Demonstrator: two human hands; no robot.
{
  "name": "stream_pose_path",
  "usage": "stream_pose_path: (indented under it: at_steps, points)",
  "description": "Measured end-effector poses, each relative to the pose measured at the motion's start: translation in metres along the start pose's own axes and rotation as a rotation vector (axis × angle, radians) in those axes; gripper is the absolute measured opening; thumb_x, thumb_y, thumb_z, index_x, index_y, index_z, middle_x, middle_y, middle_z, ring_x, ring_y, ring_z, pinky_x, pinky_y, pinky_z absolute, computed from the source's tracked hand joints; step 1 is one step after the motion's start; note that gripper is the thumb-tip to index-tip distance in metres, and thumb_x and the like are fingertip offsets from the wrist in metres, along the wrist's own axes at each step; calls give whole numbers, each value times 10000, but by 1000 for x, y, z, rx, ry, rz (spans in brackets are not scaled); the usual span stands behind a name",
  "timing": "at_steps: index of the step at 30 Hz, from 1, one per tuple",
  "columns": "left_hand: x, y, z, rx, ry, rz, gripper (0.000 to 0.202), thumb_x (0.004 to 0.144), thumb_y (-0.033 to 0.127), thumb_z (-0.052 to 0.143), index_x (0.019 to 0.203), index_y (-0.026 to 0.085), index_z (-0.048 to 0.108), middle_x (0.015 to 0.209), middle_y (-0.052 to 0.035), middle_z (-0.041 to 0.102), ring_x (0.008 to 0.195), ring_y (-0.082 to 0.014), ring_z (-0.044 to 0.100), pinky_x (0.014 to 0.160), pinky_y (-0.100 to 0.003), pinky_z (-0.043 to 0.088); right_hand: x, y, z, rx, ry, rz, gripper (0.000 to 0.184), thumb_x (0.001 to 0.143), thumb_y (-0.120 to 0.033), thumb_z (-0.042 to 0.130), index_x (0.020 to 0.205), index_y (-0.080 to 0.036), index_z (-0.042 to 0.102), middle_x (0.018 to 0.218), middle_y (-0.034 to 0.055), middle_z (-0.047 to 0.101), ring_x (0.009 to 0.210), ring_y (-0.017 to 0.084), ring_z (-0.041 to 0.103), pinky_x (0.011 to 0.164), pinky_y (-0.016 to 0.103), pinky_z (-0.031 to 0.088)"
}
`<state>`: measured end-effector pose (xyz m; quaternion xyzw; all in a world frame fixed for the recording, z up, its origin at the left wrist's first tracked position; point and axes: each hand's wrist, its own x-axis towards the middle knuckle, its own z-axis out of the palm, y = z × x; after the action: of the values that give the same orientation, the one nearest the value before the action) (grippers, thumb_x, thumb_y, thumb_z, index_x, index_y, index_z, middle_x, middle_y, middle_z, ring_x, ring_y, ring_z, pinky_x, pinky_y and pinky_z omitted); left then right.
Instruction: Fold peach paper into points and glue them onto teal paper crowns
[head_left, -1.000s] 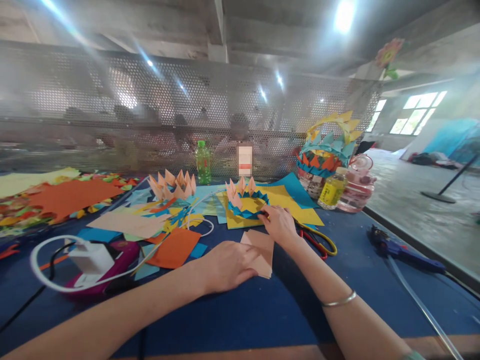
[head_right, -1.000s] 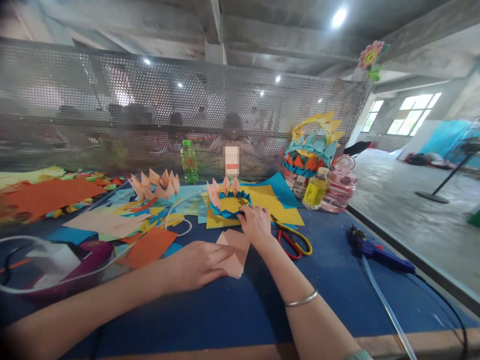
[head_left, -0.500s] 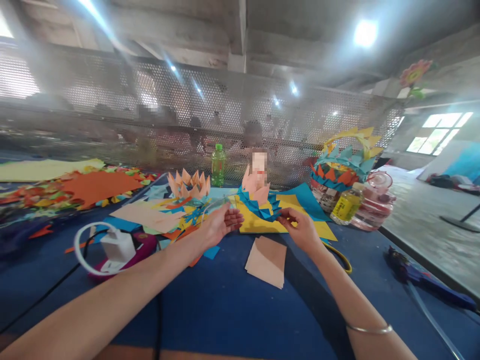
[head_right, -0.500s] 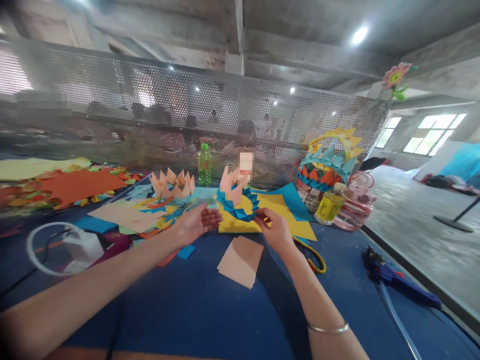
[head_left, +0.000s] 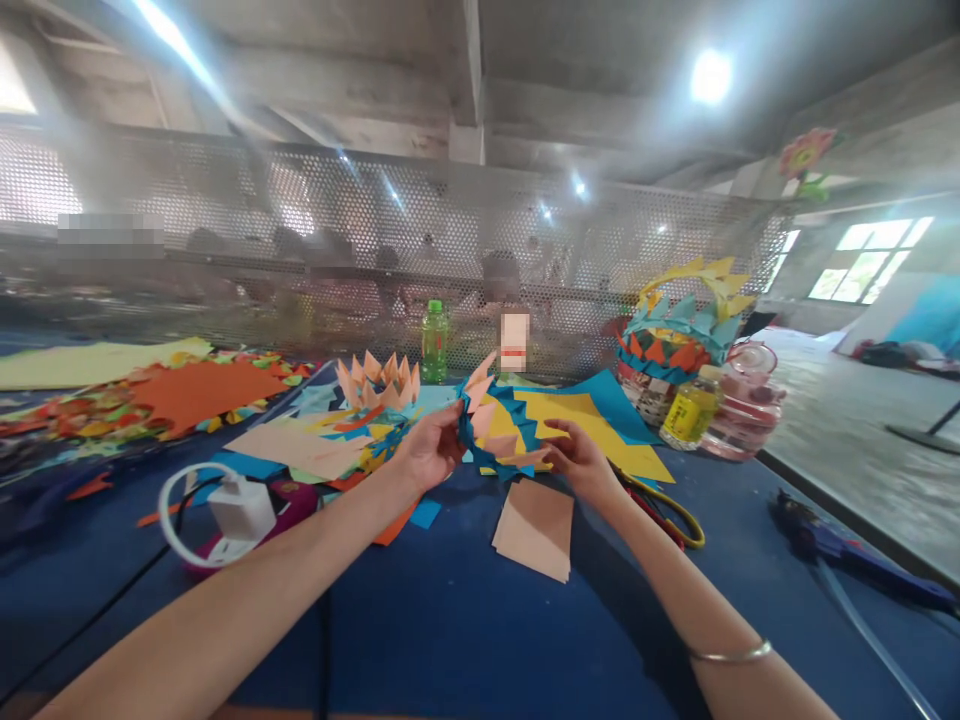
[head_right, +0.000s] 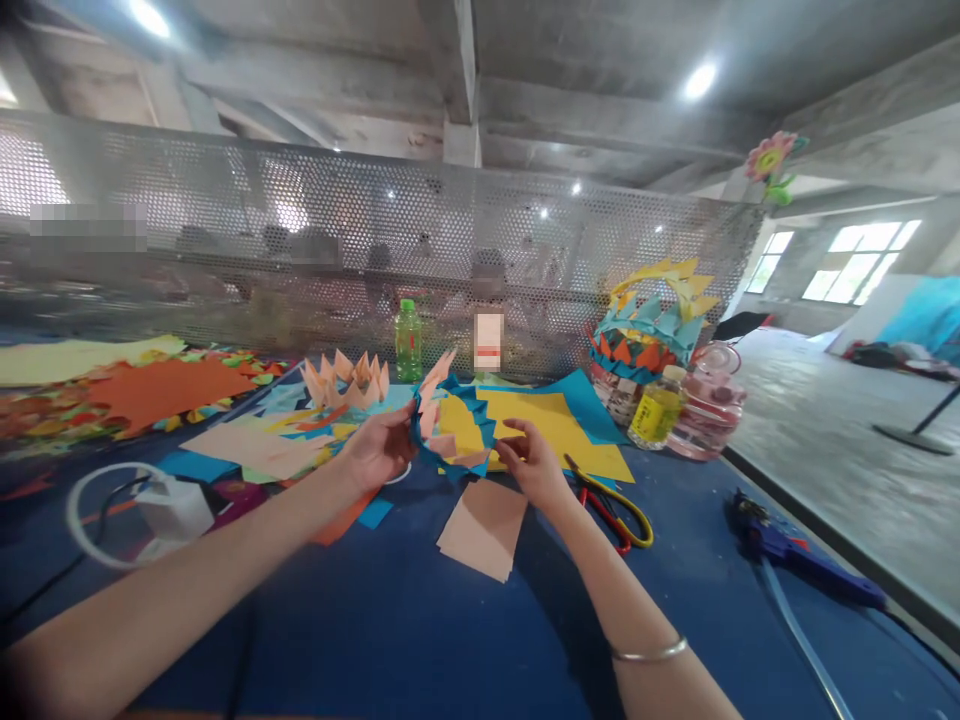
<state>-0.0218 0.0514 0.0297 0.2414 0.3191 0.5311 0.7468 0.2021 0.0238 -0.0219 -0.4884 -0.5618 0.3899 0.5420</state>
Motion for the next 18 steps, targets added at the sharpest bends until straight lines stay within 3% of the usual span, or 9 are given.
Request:
stream_pose_path:
  at_steps: [4, 8, 11, 15, 18]
  points:
    - [2, 11, 4, -66, 26, 97, 198, 939, 271, 584, 1077, 131, 603, 956, -37, 642, 720, -122, 626, 611, -263, 551, -12, -12, 16, 217, 11, 195, 472, 693, -371, 732, 1094, -227, 527, 922, 49, 714, 730, 144, 637, 656, 274, 518]
    - [-4, 21, 16, -85, 0, 141, 181, 947, 270, 575, 1049, 125, 611, 890, -23, 652, 645, -100, 618, 558, -230, 541, -27, -33, 33, 422, -146, 386, 332, 694, -257, 751, 976, -173, 596, 905, 78, 725, 627, 95, 616, 559, 200, 480]
    - [-11, 21, 29, -90, -48, 156, 132, 964, 186, 528, 936, 118, 637, 763, -20, 676, 568, -84, 629, 536, -184, 541, -36, -47, 44, 540, -264, 472, 224, 779, -313, 711, 909, -143, 643, 912, 88, 726, 625, 75, 617, 553, 169, 470]
    - [-22, 13, 44, -93, -124, 165, 254, 974, 88, 438, 832, 109, 648, 695, -39, 704, 580, -95, 672, 562, -159, 556, -40, -54, 48, 721, -364, 557, 278, 910, -398, 580, 943, -137, 670, 924, 72, 727, 662, 71, 644, 604, 162, 492]
    - [-27, 6, 48, -79, -174, 148, 239, 929, 29, 477, 789, 114, 651, 702, -34, 720, 595, -102, 685, 584, -173, 565, -39, -52, 45, 901, -421, 552, 291, 948, -376, 534, 996, -124, 671, 961, 77, 728, 710, 87, 666, 639, 177, 510]
